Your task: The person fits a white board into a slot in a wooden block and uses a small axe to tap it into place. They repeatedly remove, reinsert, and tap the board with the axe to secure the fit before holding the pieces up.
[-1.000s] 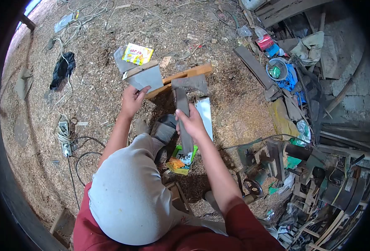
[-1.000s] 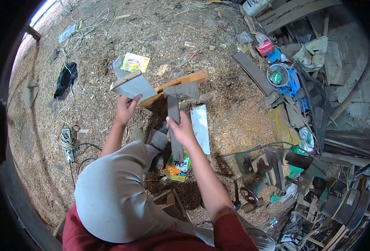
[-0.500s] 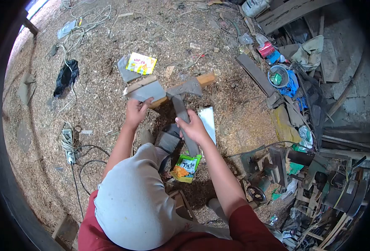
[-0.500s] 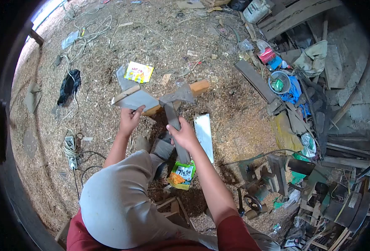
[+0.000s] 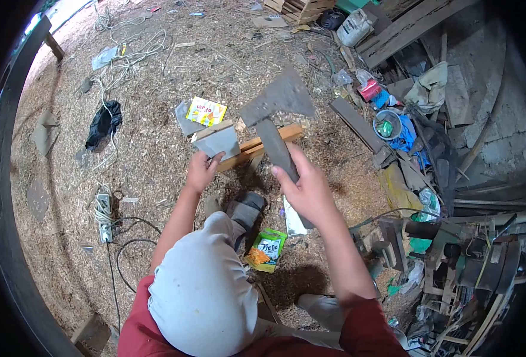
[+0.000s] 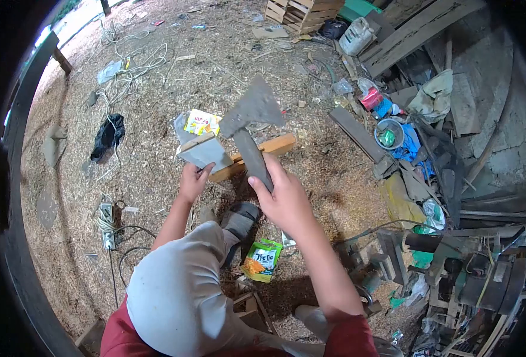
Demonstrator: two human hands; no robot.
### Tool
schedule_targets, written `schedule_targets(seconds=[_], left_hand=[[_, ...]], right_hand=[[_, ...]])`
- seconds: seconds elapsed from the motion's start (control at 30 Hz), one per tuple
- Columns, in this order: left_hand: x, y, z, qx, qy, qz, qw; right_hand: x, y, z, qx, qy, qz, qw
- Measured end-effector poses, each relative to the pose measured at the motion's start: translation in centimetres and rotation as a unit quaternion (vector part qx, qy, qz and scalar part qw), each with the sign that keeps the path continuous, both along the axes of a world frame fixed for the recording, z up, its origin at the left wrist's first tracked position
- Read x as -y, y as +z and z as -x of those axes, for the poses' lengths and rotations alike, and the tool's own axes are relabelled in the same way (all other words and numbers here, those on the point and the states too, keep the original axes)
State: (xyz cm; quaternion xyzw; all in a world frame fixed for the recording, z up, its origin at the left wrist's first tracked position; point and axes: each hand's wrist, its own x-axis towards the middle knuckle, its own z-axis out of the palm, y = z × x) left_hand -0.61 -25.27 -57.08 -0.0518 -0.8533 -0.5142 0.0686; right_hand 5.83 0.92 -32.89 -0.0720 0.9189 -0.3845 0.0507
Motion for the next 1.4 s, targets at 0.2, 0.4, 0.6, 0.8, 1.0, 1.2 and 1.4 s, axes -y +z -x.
schedule_targets(seconds=[0.2, 0.4, 0.6, 0.8, 1.0, 1.2, 1.4], left_hand=[[0.3, -0.7, 0.4, 0.051, 0.006, 0.053, 0.997], [0.2, -1.2, 0.4, -0.002, 0.004, -0.002, 1.0], [0.0, -1.7, 0.7, -0.022, -0.008, -0.066, 0.998], [-0.4, -1.1, 0.3, -0.045, -0.004, -0.025, 0.999], [-0.3, -2.4, 0.7, -0.036, 0.012, -0.034, 0.999], [-0.2, -1.8, 0.2, -0.029, 0.01, -0.023, 0.999], [-0.2, -2.9, 0.3, -0.058, 0.018, -0.09, 0.994]], right_hand=[[1.3, 2.6, 0.2, -0.12, 0.09, -0.075, 0.986], [3.0, 3.7, -0.3, -0.172, 0.121, -0.163, 0.964], [4.2, 3.6, -0.1, -0.143, 0.108, -0.211, 0.961], [4.3, 3.3, -0.3, -0.161, 0.09, -0.149, 0.971], [3.9, 2.3, 0.6, -0.125, 0.094, -0.167, 0.974], [5.5, 2.1, 0.2, -0.165, 0.1, -0.101, 0.976], [7.4, 3.9, 1.1, -0.018, 0.134, -0.17, 0.976]])
